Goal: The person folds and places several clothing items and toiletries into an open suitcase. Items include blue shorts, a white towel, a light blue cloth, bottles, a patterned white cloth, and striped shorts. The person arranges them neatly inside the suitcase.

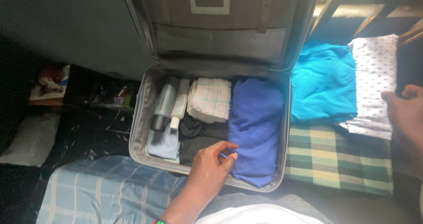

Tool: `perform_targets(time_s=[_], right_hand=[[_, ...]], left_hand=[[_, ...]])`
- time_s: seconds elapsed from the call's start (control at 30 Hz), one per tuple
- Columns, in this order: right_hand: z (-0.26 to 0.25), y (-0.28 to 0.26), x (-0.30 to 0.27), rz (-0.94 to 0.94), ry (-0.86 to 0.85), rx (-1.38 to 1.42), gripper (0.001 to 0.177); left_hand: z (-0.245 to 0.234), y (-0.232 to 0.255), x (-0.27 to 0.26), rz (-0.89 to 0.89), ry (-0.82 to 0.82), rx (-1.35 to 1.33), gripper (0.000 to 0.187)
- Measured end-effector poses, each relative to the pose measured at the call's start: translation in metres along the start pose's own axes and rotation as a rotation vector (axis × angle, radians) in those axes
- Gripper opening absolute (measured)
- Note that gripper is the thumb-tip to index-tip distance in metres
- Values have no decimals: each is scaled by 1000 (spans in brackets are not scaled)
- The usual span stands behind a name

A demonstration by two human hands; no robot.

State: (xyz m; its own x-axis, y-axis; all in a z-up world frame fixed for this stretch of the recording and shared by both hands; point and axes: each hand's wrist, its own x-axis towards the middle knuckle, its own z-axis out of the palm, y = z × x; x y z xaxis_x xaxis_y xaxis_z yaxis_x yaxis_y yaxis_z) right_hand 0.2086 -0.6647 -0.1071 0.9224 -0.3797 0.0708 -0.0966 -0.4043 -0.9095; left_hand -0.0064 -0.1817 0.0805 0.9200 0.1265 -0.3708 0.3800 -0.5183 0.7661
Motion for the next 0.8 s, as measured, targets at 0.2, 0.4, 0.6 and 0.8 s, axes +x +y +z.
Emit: perform_targets(time_s=[0.2, 0.4, 0.6, 0.8], right_hand=[[7, 29, 55, 187, -185, -203, 59], [10, 13, 52, 427, -305, -8, 39], [13, 6, 46, 449, -284, -54, 38], [4, 3, 39, 420, -220, -40, 48]], left_hand=[[9, 5, -11, -67, 7, 1, 27], [12, 3, -18, -77, 22, -52, 27], [10, -1, -18, -88, 27, -63, 27], [7, 0, -15, -91, 4, -45, 27]])
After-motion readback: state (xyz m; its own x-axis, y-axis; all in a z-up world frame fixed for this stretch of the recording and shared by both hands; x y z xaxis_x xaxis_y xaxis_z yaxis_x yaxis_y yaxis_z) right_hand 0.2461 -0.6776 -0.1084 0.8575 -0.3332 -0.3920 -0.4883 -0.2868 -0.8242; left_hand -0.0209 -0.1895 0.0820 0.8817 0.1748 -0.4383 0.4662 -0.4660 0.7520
